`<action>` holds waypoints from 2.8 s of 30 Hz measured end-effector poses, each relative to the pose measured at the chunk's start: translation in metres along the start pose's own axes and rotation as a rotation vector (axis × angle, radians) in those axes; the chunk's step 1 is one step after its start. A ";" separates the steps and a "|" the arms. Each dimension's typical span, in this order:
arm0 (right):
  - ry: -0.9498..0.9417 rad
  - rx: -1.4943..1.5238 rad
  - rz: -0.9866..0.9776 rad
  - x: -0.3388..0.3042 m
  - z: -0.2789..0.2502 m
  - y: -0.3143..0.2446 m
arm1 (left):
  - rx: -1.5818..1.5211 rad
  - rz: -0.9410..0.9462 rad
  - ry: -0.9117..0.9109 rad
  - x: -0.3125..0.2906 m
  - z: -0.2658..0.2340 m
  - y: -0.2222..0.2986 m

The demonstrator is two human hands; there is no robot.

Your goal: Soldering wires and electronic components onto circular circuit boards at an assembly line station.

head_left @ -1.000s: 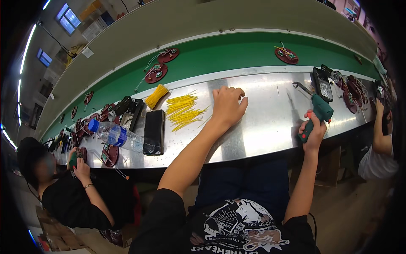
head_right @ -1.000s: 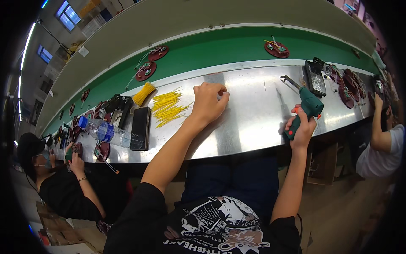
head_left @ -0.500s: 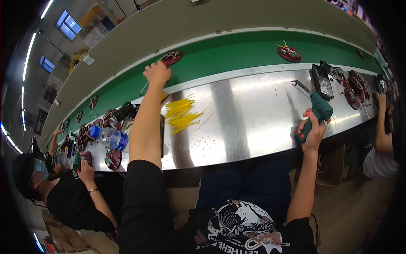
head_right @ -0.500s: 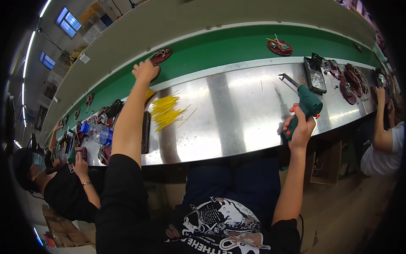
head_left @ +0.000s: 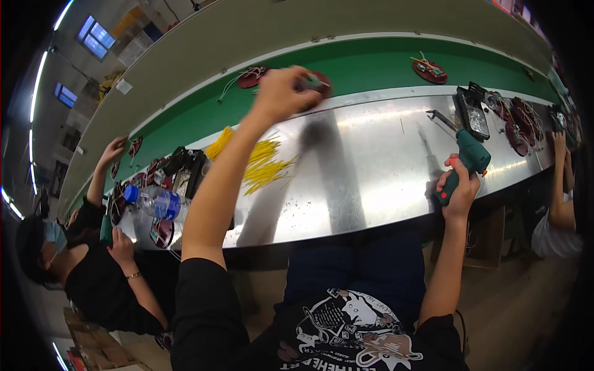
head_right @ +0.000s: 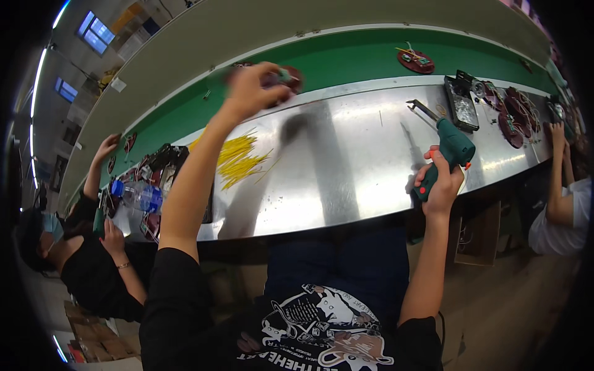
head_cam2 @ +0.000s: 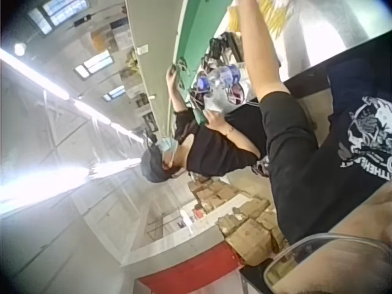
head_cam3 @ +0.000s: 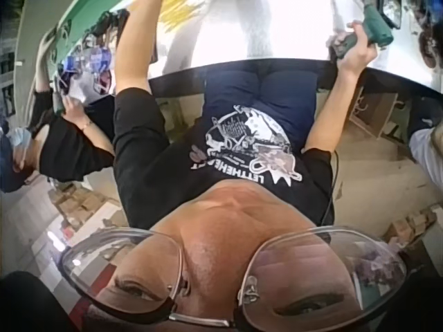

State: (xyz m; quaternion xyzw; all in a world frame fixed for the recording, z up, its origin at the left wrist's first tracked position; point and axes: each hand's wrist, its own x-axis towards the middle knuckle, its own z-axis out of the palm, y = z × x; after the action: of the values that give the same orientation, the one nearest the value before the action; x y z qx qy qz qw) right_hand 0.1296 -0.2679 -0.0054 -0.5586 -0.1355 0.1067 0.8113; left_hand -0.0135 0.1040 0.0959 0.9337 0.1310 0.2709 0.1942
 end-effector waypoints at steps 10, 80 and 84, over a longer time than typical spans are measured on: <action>0.028 0.012 0.002 0.002 0.001 0.002 | 0.109 0.315 -0.110 -0.045 0.084 0.049; -0.041 -0.043 0.000 0.006 -0.009 0.011 | 0.129 -0.023 0.359 -0.175 0.014 0.002; -0.047 -0.043 -0.013 0.005 -0.010 0.010 | 0.132 -0.029 0.349 -0.175 0.014 0.005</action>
State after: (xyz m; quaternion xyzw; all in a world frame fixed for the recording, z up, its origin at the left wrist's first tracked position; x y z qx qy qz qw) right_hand 0.1376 -0.2714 -0.0178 -0.5725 -0.1605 0.1119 0.7962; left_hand -0.1480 0.0342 0.0075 0.8812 0.1936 0.4168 0.1107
